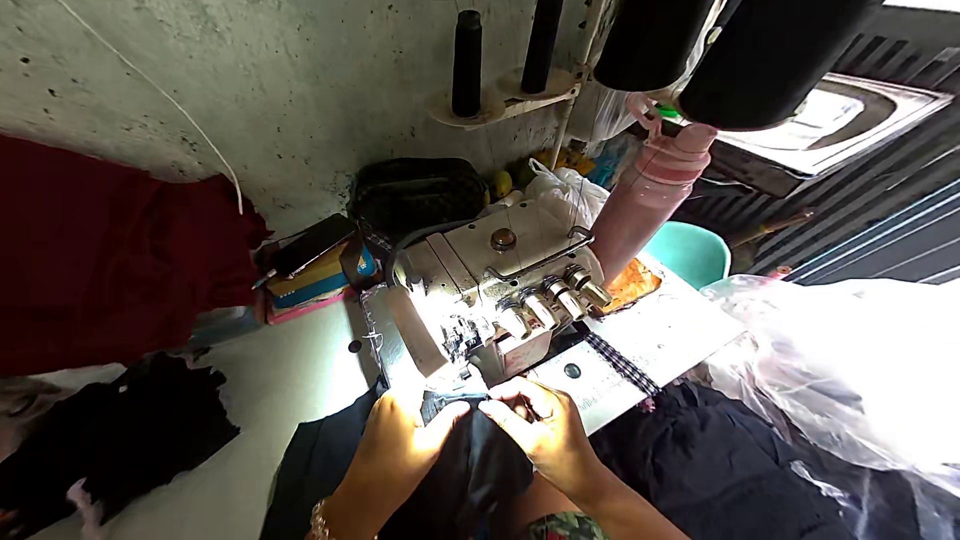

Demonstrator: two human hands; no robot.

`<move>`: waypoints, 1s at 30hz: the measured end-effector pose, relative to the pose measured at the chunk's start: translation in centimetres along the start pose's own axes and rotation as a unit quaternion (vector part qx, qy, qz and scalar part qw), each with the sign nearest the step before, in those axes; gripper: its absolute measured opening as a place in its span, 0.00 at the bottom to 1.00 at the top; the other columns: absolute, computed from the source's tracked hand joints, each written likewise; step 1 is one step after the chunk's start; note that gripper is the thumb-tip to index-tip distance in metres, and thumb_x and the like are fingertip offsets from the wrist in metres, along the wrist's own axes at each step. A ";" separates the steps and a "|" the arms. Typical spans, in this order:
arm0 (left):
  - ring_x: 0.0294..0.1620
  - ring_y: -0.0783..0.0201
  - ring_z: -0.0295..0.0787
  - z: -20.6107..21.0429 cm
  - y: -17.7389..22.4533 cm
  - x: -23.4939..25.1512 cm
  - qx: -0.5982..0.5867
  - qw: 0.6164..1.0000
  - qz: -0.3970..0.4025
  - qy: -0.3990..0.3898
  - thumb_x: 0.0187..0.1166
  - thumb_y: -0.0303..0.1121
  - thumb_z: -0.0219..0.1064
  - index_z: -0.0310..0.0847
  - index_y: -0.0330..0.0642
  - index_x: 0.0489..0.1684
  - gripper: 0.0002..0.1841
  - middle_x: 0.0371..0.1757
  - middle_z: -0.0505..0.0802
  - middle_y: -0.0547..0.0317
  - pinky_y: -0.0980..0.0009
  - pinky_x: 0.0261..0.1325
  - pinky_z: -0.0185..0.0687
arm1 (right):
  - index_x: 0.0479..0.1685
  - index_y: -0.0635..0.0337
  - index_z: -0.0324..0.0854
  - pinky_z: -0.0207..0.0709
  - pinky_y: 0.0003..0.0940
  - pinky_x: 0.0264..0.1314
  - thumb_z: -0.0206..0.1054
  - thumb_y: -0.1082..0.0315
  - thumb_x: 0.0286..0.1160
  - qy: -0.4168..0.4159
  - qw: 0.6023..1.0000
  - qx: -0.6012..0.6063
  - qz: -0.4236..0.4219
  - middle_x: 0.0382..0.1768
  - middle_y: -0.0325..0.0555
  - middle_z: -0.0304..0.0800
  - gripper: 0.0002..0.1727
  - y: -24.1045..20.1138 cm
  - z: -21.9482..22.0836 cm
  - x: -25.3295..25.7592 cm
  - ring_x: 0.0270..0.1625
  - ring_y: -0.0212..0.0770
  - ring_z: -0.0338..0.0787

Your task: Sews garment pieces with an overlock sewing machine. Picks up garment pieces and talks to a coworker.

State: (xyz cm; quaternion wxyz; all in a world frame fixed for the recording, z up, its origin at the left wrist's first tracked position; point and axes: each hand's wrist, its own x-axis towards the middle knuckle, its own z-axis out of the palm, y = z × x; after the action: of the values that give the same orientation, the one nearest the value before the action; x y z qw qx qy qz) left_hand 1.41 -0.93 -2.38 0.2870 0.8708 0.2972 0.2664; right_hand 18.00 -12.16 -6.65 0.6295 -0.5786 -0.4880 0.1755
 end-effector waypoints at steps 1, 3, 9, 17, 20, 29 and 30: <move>0.47 0.77 0.90 0.0 0.0 0.0 -0.004 1.000 0.005 -0.002 0.73 0.48 0.70 0.90 0.45 0.48 0.17 0.43 0.95 0.66 0.75 0.53 0.85 | 0.35 0.59 0.91 0.74 0.08 0.32 0.75 0.66 0.69 0.001 1.000 0.001 0.001 0.30 0.32 0.92 0.06 0.0 0.0 0.0 0.28 0.13 0.80; 0.46 0.79 0.90 0.0 0.2 0.0 -0.008 1.000 0.007 -0.003 0.76 0.47 0.67 0.93 0.47 0.42 0.15 0.42 0.95 0.67 0.77 0.53 0.84 | 0.36 0.60 0.92 0.74 0.08 0.32 0.76 0.66 0.69 0.003 1.000 0.004 0.003 0.31 0.32 0.92 0.06 0.0 0.1 0.0 0.28 0.13 0.80; 0.43 0.78 0.90 0.8 1.1 -0.3 0.051 0.997 0.001 0.049 0.76 0.41 0.62 0.92 0.48 0.38 0.13 0.38 0.94 0.67 0.77 0.47 0.84 | 0.33 0.58 0.92 0.73 0.08 0.32 0.75 0.65 0.67 0.029 0.998 -0.058 -0.028 0.29 0.32 0.92 0.06 0.6 0.4 -0.1 0.28 0.13 0.81; 0.45 0.65 0.90 3.0 1.4 -0.3 0.112 0.981 -0.039 0.154 0.66 0.43 0.66 0.91 0.47 0.31 0.12 0.36 0.93 0.62 0.66 0.52 0.84 | 0.37 0.56 0.83 0.70 0.09 0.26 0.75 0.71 0.65 0.017 0.998 0.044 0.039 0.26 0.28 0.85 0.07 0.5 0.6 0.1 0.24 0.14 0.77; 0.54 0.48 0.83 3.7 1.5 -0.1 0.140 0.974 -0.063 0.166 0.67 0.46 0.63 0.90 0.46 0.31 0.15 0.42 0.91 0.53 0.47 0.55 0.70 | 0.39 0.61 0.92 0.75 0.08 0.33 0.73 0.74 0.67 0.001 0.999 0.042 0.028 0.32 0.32 0.92 0.05 0.6 0.5 0.2 0.29 0.14 0.82; 0.79 0.30 0.71 3.5 0.7 1.0 0.146 0.971 -0.159 0.101 0.67 0.55 0.60 0.88 0.33 0.55 0.32 0.66 0.86 0.33 0.26 0.81 0.38 | 0.43 0.57 0.95 0.70 0.07 0.30 0.74 0.66 0.68 0.013 0.998 -0.025 0.049 0.28 0.28 0.91 0.09 0.5 0.7 1.5 0.25 0.11 0.76; 0.80 0.28 0.68 3.4 0.4 1.1 0.137 0.971 -0.167 0.098 0.67 0.55 0.60 0.85 0.30 0.59 0.35 0.68 0.84 0.30 0.26 0.82 0.37 | 0.43 0.57 0.95 0.68 0.08 0.29 0.73 0.66 0.68 0.019 0.999 -0.031 0.041 0.27 0.28 0.90 0.09 0.7 0.8 1.7 0.24 0.11 0.75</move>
State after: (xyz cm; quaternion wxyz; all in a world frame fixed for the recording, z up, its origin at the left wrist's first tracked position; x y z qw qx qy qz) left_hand 4.43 -1.65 -4.13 0.1749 0.8094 0.4989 0.2556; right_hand 18.32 -10.20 -6.69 0.6126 -0.6206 -0.4573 0.1747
